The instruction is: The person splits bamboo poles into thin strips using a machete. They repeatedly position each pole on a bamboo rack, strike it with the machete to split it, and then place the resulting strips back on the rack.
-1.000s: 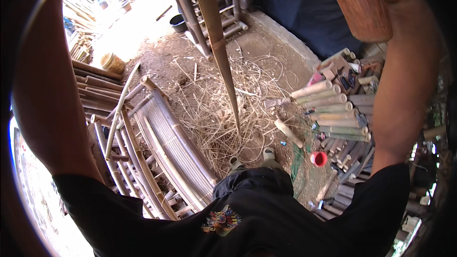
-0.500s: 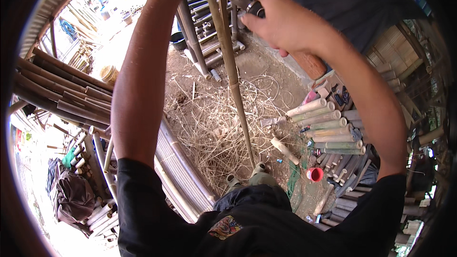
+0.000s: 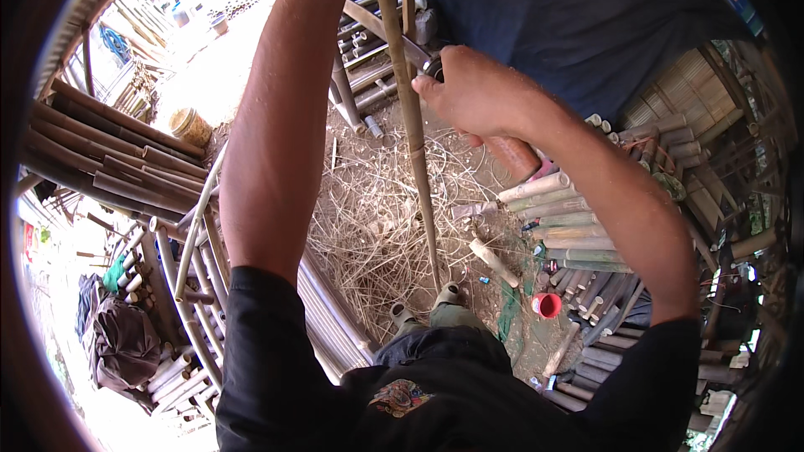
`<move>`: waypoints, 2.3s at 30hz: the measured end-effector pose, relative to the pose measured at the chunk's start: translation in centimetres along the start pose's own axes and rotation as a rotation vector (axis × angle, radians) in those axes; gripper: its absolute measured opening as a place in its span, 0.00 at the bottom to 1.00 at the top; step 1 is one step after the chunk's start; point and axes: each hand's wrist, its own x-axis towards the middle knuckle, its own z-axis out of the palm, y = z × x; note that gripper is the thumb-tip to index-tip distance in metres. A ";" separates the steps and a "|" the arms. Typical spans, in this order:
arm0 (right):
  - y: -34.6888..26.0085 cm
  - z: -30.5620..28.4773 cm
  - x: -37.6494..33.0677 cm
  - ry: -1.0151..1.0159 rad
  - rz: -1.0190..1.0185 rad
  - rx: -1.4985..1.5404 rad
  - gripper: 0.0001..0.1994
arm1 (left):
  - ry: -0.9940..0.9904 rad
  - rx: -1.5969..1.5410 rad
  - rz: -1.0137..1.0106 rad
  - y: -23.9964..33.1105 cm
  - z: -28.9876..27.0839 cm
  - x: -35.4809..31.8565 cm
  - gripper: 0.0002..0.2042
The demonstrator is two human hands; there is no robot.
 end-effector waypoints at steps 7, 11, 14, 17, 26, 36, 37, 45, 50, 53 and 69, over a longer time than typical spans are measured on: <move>0.9 0.1 -0.3 0.162 -0.034 0.049 0.21 | -0.024 -0.073 -0.017 -0.1 1.2 0.7 0.07; 2.9 2.2 0.0 0.440 -0.257 0.342 0.20 | -0.030 -0.019 0.006 -0.1 1.6 1.1 0.07; 10.6 9.9 2.5 -0.041 0.094 0.098 0.22 | -0.066 -0.040 -0.078 -0.6 1.4 1.0 0.06; 10.0 10.7 1.3 -0.050 0.126 0.255 0.16 | -0.016 0.079 0.043 0.8 2.2 -1.0 0.09; 10.7 8.0 1.9 -0.025 0.229 0.116 0.16 | -0.107 0.395 -0.089 -13.6 1.4 -11.8 0.12; 9.7 6.2 0.4 -0.043 0.188 -0.244 0.16 | 0.095 0.176 -0.133 -14.1 4.9 -12.6 0.09; 10.3 6.3 0.4 0.021 0.180 -0.119 0.18 | 0.104 0.168 -0.156 -14.0 4.7 -12.2 0.09; 23.5 22.5 -0.2 -0.016 0.211 0.033 0.21 | -0.083 0.106 -0.225 -11.8 5.8 -13.8 0.09; 22.6 26.9 -2.1 0.097 0.303 0.280 0.22 | -0.162 0.278 -0.161 -11.3 3.5 -16.3 0.21; 21.9 26.4 -3.1 0.163 0.326 0.300 0.20 | -0.305 0.378 -0.333 -13.2 0.9 -19.6 0.19; 22.5 26.2 -3.3 0.064 0.274 0.752 0.18 | 0.095 0.060 -0.278 -20.6 3.6 -26.6 0.06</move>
